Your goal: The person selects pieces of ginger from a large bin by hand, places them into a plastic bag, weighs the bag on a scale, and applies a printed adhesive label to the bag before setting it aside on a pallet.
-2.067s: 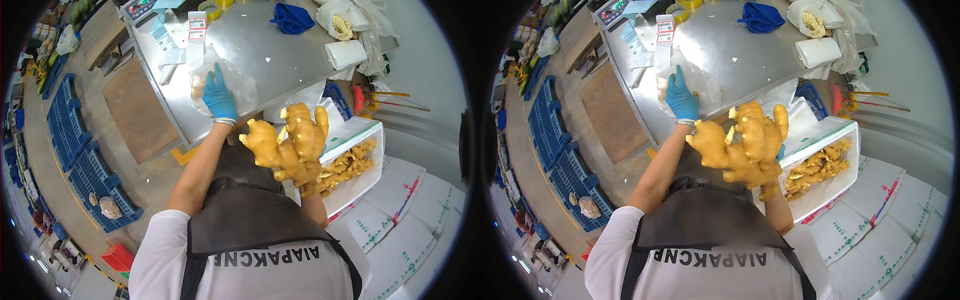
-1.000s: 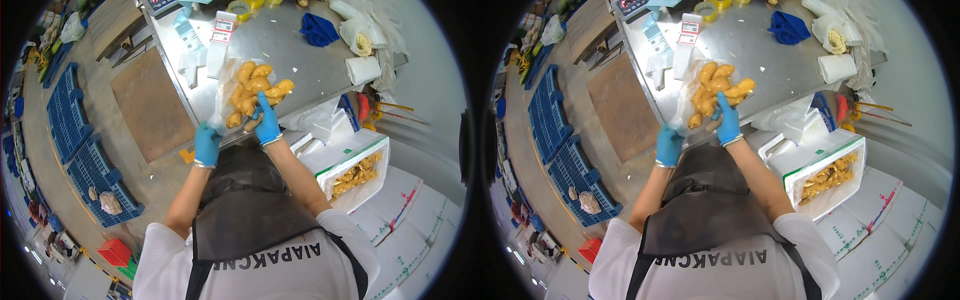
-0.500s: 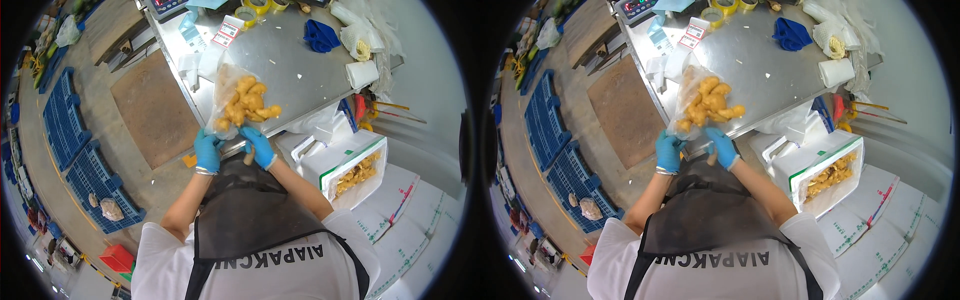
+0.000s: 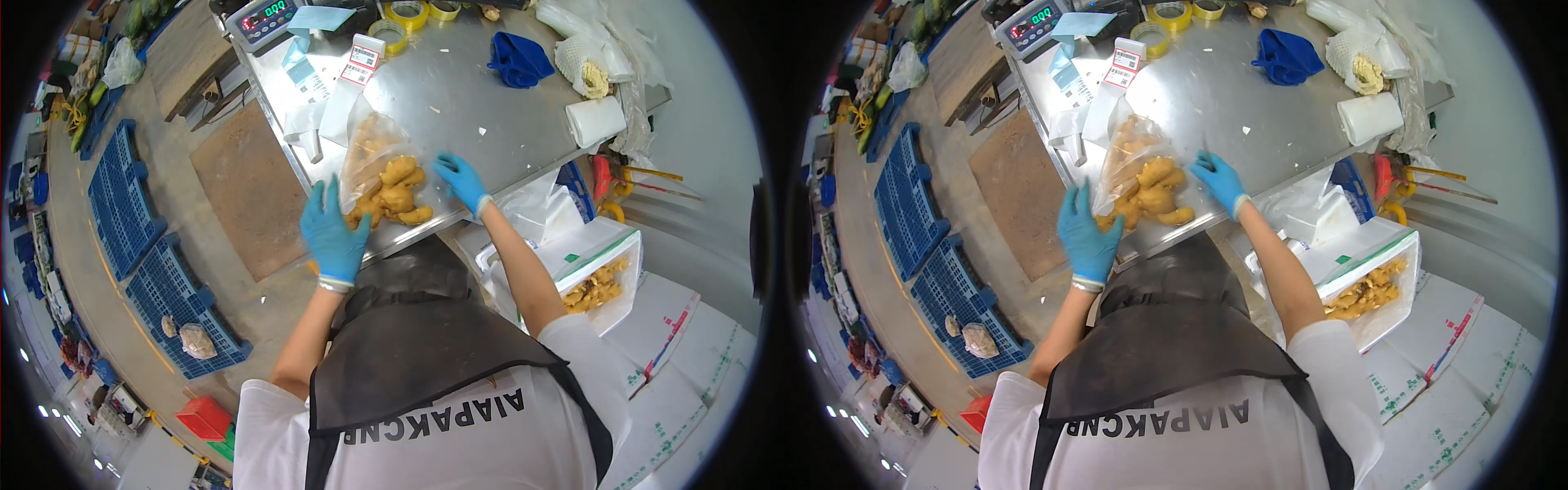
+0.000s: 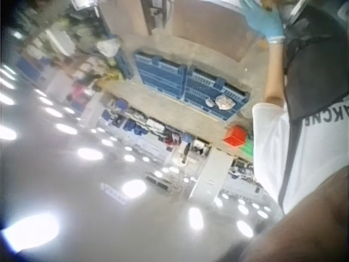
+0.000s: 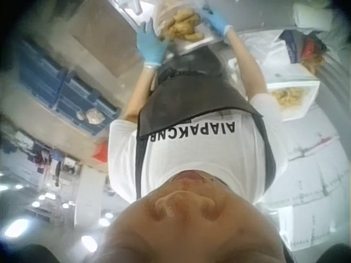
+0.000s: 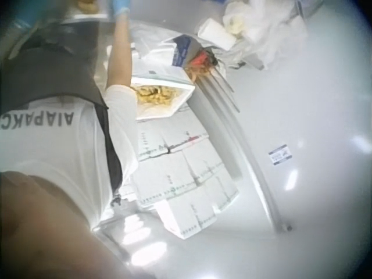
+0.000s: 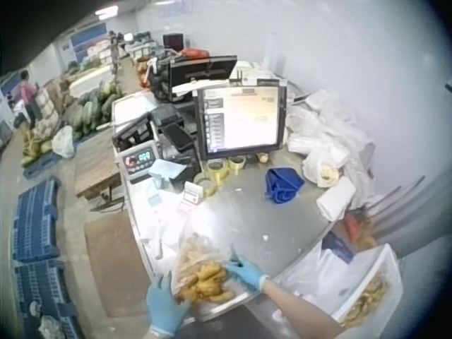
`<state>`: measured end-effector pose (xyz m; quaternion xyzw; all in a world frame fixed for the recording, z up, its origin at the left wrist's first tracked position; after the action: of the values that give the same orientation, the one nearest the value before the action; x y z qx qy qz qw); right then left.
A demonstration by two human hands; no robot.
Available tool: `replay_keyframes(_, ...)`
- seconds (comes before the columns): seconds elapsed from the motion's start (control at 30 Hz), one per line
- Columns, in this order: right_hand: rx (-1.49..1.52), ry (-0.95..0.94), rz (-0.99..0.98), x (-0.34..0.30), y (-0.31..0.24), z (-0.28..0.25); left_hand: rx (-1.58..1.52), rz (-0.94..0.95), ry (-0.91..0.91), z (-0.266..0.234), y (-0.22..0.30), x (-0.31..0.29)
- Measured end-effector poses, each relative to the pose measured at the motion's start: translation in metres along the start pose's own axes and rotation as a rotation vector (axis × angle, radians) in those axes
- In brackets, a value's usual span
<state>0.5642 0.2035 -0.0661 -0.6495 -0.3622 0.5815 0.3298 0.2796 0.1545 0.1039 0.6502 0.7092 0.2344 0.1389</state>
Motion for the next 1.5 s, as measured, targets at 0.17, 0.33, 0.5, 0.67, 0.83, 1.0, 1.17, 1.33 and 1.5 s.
replay_keyframes(0.17,0.001,-0.344,0.193,0.018,-0.015,0.062,0.001,-0.079,-0.193,0.063,-0.011,0.010)
replay_keyframes(0.33,0.100,-0.405,0.088,-0.006,-0.057,0.056,-0.205,-0.189,-0.174,0.114,-0.023,0.020)
replay_keyframes(0.5,0.381,-0.262,0.114,0.006,-0.050,-0.022,-0.422,-0.180,-0.206,0.116,-0.014,0.024)
replay_keyframes(0.67,0.034,0.117,0.034,0.035,-0.030,-0.063,-0.327,-0.085,-0.165,0.113,-0.009,0.032)
replay_keyframes(0.83,-0.470,0.250,-0.398,-0.053,-0.092,-0.046,-0.014,-0.070,0.115,0.052,-0.066,0.005)
replay_keyframes(1.0,-0.825,0.214,-0.551,-0.070,-0.103,0.012,-0.500,-0.610,-0.131,0.106,-0.159,-0.048)
replay_keyframes(1.17,-0.744,0.174,-0.655,-0.024,-0.060,-0.004,-0.413,-0.731,-0.263,0.111,-0.138,-0.030)
replay_keyframes(1.33,-0.444,0.173,-0.221,-0.034,-0.084,-0.033,-0.766,-0.913,-0.340,0.159,-0.144,-0.073)
replay_keyframes(1.5,-0.528,0.216,-0.323,-0.045,-0.081,0.000,-1.079,-0.855,-0.049,0.175,-0.149,-0.079)
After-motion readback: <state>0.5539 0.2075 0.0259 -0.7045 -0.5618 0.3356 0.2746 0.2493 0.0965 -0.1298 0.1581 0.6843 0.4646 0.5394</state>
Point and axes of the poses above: each hand's wrist, its own x-axis towards the middle knuckle, its own z-axis out of the palm, y = z × x, the point moved 7 cm from there along x, towards the middle knuckle, and after that the axes turned 2 degrees about z, right-handed, at the moved point
